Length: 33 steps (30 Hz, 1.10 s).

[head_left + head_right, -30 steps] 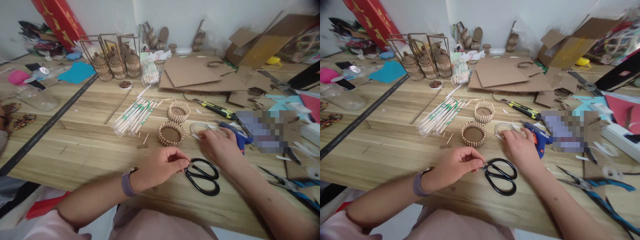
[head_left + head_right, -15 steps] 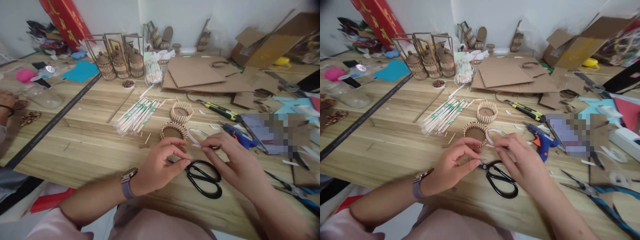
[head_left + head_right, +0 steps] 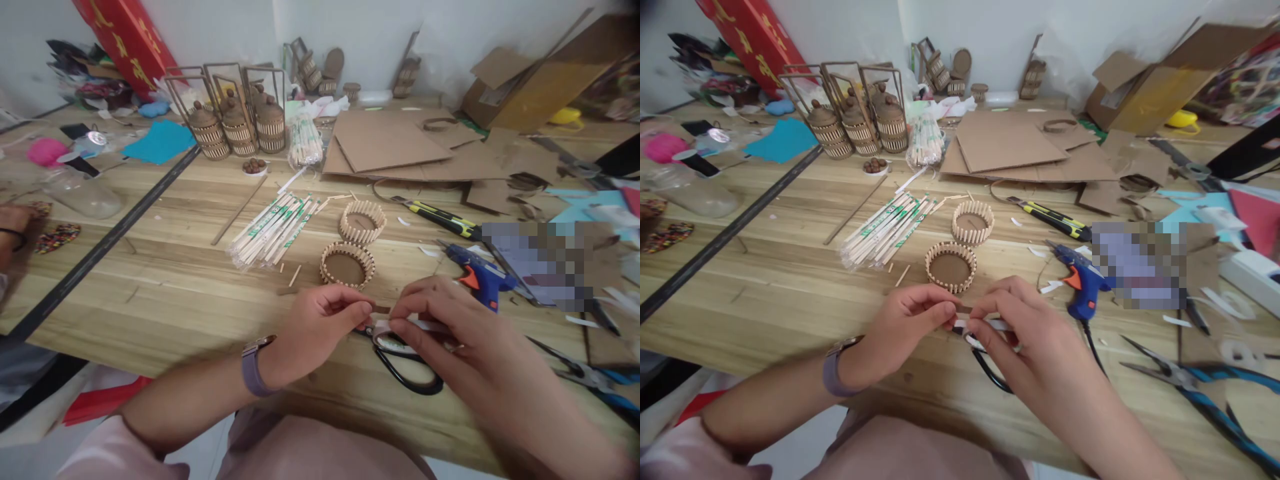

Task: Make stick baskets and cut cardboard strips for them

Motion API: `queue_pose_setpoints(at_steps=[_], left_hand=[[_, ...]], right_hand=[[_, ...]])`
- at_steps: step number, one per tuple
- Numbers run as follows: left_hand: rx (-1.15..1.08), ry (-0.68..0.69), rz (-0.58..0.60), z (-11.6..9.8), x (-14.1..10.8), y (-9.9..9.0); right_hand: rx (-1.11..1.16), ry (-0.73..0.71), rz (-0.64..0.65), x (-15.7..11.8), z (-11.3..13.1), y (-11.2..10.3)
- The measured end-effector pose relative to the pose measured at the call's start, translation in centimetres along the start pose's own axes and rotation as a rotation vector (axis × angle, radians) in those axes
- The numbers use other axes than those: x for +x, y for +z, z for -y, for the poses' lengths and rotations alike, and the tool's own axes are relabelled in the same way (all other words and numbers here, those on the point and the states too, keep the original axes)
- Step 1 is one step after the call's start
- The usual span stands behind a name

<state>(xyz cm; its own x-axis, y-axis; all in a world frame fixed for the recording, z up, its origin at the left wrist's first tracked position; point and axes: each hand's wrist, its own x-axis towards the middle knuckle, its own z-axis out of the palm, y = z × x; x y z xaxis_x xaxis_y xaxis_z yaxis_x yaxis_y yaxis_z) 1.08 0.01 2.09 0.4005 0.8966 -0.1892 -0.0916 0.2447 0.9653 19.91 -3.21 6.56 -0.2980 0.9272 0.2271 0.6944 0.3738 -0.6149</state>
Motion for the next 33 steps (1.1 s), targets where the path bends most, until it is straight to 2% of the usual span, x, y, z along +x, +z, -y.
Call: queue_pose_setpoints(at_steps=[14, 29, 33], left_hand=[[-0.179, -0.058, 0.047, -0.04, -0.32, 0.27], [-0.105, -0.019, 0.150, -0.06, -0.41, 0.04], [-0.088, -0.005, 0.159, 0.06, -0.42, -0.01]], right_hand=[[0.006, 0.120, 0.065, -0.10, -0.33, 0.40], [0.045, 0.172, 0.075, 0.16, -0.03, 0.15], [0.006, 0.146, 0.071, 0.20, 0.04, 0.01]])
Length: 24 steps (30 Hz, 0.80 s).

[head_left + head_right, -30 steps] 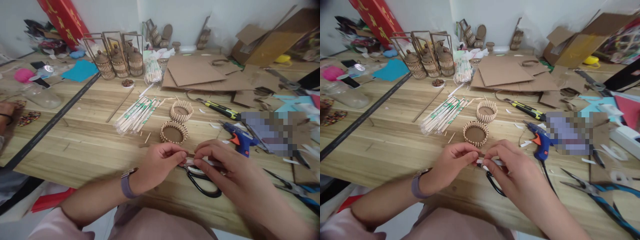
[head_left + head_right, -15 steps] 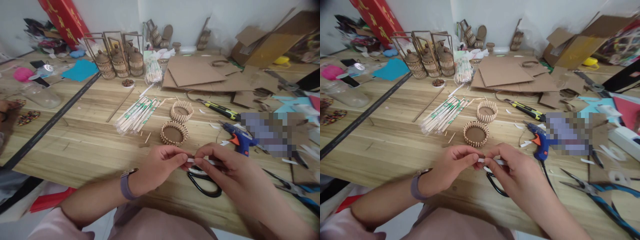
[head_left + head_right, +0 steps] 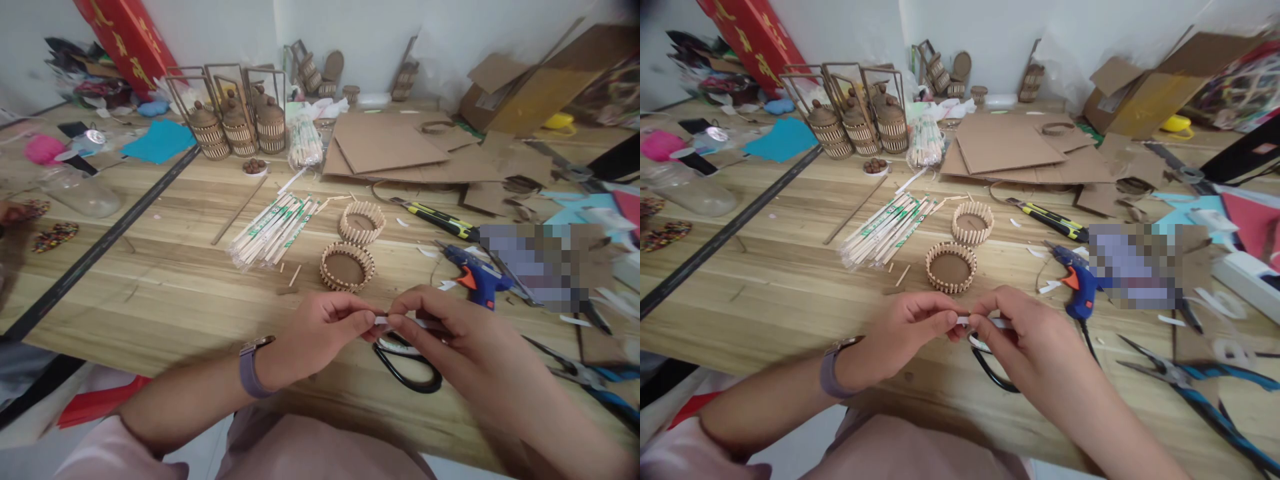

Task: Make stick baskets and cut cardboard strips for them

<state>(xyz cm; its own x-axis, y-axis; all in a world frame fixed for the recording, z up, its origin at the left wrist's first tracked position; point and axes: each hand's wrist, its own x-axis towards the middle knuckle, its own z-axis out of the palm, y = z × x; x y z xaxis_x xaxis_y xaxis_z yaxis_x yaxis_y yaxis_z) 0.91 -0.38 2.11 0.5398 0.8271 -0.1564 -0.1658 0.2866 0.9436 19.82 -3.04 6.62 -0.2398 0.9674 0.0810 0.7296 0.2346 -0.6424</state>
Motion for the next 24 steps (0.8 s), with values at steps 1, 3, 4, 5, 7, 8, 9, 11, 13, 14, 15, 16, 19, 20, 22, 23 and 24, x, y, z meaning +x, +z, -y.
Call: queue_pose_setpoints(at_steps=[1, 3, 4, 5, 7, 8, 9, 11, 13, 14, 15, 16, 19, 20, 22, 23, 24], left_hand=[[0.008, 0.004, 0.003, 0.04, -0.02, -0.02], [0.032, 0.010, 0.009, 0.10, -0.05, -0.09], [0.046, 0.012, 0.011, 0.12, -0.07, -0.13], [0.060, 0.011, 0.013, 0.13, -0.09, -0.16], [0.081, 0.012, 0.015, 0.14, -0.12, -0.21], [0.089, 0.012, 0.018, 0.14, -0.13, -0.22], [0.093, 0.015, 0.016, 0.15, -0.13, -0.23], [0.098, 0.020, 0.014, 0.18, -0.13, -0.23], [0.089, 0.025, 0.013, 0.26, -0.10, -0.23], [0.081, 0.026, 0.015, 0.30, -0.08, -0.23], [0.072, 0.028, 0.019, 0.34, -0.06, -0.22], [0.064, 0.028, 0.022, 0.38, -0.04, -0.22], [0.057, 0.025, 0.025, 0.44, -0.02, -0.21], [0.058, 0.022, 0.023, 0.43, -0.04, -0.20], [0.060, 0.019, 0.021, 0.39, -0.09, -0.19], [0.060, 0.020, 0.022, 0.36, -0.12, -0.19], [0.062, 0.022, 0.024, 0.33, -0.14, -0.19]], right_hand=[[-0.014, -0.011, 0.000, -0.01, -0.02, 0.01], [-0.042, -0.028, -0.011, -0.08, -0.11, 0.10], [-0.055, -0.034, -0.020, -0.13, -0.17, 0.17], [-0.063, -0.039, -0.032, -0.19, -0.24, 0.25], [-0.067, -0.041, -0.047, -0.30, -0.36, 0.39], [-0.060, -0.040, -0.044, -0.35, -0.40, 0.45], [-0.048, -0.039, -0.036, -0.40, -0.44, 0.49], [-0.032, -0.039, -0.034, -0.51, -0.50, 0.56], [-0.037, -0.051, -0.050, -0.60, -0.58, 0.63], [-0.047, -0.060, -0.062, -0.65, -0.63, 0.67], [-0.056, -0.068, -0.068, -0.69, -0.68, 0.71], [-0.063, -0.077, -0.073, -0.72, -0.72, 0.75], [-0.076, -0.095, -0.086, -0.79, -0.79, 0.84], [-0.083, -0.100, -0.091, -0.81, -0.80, 0.86], [-0.099, -0.101, -0.099, -0.86, -0.81, 0.91], [-0.107, -0.095, -0.099, -0.88, -0.82, 0.94], [-0.113, -0.088, -0.098, -0.90, -0.84, 0.98]])
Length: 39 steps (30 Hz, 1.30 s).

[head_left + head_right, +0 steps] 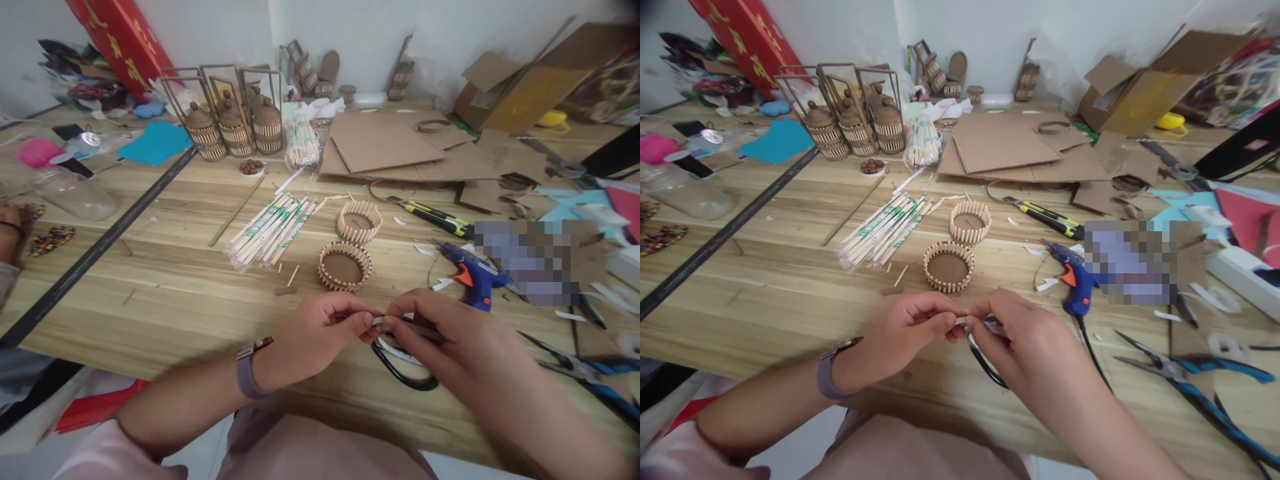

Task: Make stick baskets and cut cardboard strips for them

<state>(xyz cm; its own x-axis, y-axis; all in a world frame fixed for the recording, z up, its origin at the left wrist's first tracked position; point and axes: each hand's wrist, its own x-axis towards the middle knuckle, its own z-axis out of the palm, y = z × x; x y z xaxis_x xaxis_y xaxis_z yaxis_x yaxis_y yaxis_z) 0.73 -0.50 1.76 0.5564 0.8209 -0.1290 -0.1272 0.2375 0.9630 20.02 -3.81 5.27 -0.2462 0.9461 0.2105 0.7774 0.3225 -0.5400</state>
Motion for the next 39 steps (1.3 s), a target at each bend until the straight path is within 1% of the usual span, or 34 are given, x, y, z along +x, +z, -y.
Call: queue_pose_setpoints(at_steps=[8, 13, 18, 23, 25, 27, 30, 33, 39], left_hand=[[-0.009, 0.023, 0.023, -0.1, 0.0, 0.1], [-0.027, -0.034, 0.015, 0.0, -0.1, 0.1], [-0.070, -0.092, -0.005, 0.2, 0.1, 0.2], [0.033, -0.103, -0.056, 0.0, 0.4, 0.0], [0.116, -0.086, -0.088, -0.1, 0.5, -0.1], [0.221, -0.034, -0.111, -0.2, 0.4, -0.3], [0.346, 0.064, -0.135, -0.3, 0.2, -0.3], [0.403, 0.115, -0.142, -0.2, 0.1, -0.3], [0.479, 0.165, -0.154, -0.3, 0.0, -0.2]], right_hand=[[-0.051, 0.000, -0.014, -0.2, 0.0, 0.2], [-0.063, -0.027, -0.020, -0.3, 0.1, 0.1], [-0.038, -0.027, -0.009, -0.4, 0.0, 0.5], [0.018, -0.043, 0.017, 0.1, 0.1, 0.7], [0.036, -0.062, 0.021, 0.4, 0.2, 0.7], [0.041, -0.067, 0.030, 0.5, 0.2, 0.6], [0.055, -0.007, -0.002, 0.5, -0.1, 0.8], [0.060, 0.028, -0.036, 0.5, -0.6, 0.8], [0.005, -0.096, 0.054, 1.2, -0.6, 0.1]])
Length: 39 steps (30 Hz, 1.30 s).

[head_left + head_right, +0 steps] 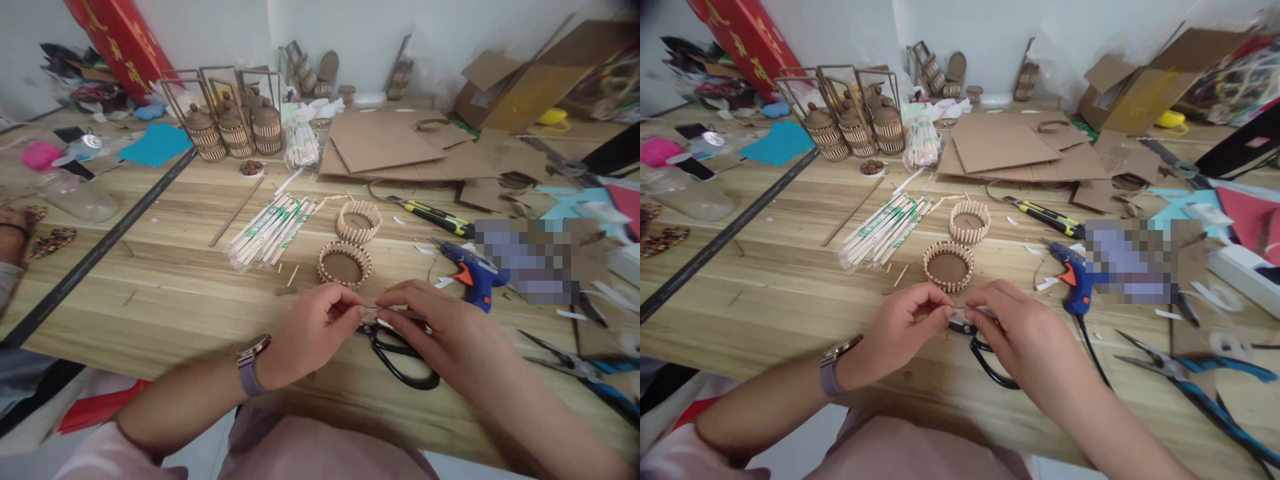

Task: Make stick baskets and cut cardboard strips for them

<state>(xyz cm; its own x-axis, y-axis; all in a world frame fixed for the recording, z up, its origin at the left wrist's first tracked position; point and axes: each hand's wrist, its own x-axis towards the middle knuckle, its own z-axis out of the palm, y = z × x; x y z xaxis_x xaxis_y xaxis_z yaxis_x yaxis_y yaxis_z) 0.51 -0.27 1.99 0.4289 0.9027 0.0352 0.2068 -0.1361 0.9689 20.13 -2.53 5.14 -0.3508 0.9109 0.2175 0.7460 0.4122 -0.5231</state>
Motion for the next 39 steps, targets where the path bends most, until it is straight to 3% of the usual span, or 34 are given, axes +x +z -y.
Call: queue_pose_setpoints(at_steps=[8, 12, 16, 21, 30, 36, 39], left_hand=[[0.120, 0.060, -0.013, 0.2, 0.0, -0.2], [0.302, 0.185, -0.160, 1.0, 0.6, -0.8], [0.584, 0.323, -0.280, 1.8, 1.3, -1.2], [0.780, 0.330, -0.206, 2.4, 1.7, -1.0], [0.800, 0.332, -0.149, 2.5, 2.2, -0.8], [0.815, 0.478, -0.173, 1.7, 1.3, -0.5], [0.793, 0.479, -0.152, 1.1, 0.7, -0.6]], right_hand=[[0.011, 0.023, 0.034, 0.1, -0.3, 0.5], [-0.025, 0.112, 0.068, 1.5, -1.2, 0.8], [-0.013, 0.171, 0.210, 3.3, -2.1, 1.0], [-0.070, 0.187, 0.196, 3.7, -2.1, 1.8], [-0.228, 0.233, 0.171, 3.1, -1.7, 2.5], [-0.146, 0.130, 0.136, 2.3, -1.0, 1.9], [-0.114, 0.084, 0.092, 1.7, -0.5, 1.2]])
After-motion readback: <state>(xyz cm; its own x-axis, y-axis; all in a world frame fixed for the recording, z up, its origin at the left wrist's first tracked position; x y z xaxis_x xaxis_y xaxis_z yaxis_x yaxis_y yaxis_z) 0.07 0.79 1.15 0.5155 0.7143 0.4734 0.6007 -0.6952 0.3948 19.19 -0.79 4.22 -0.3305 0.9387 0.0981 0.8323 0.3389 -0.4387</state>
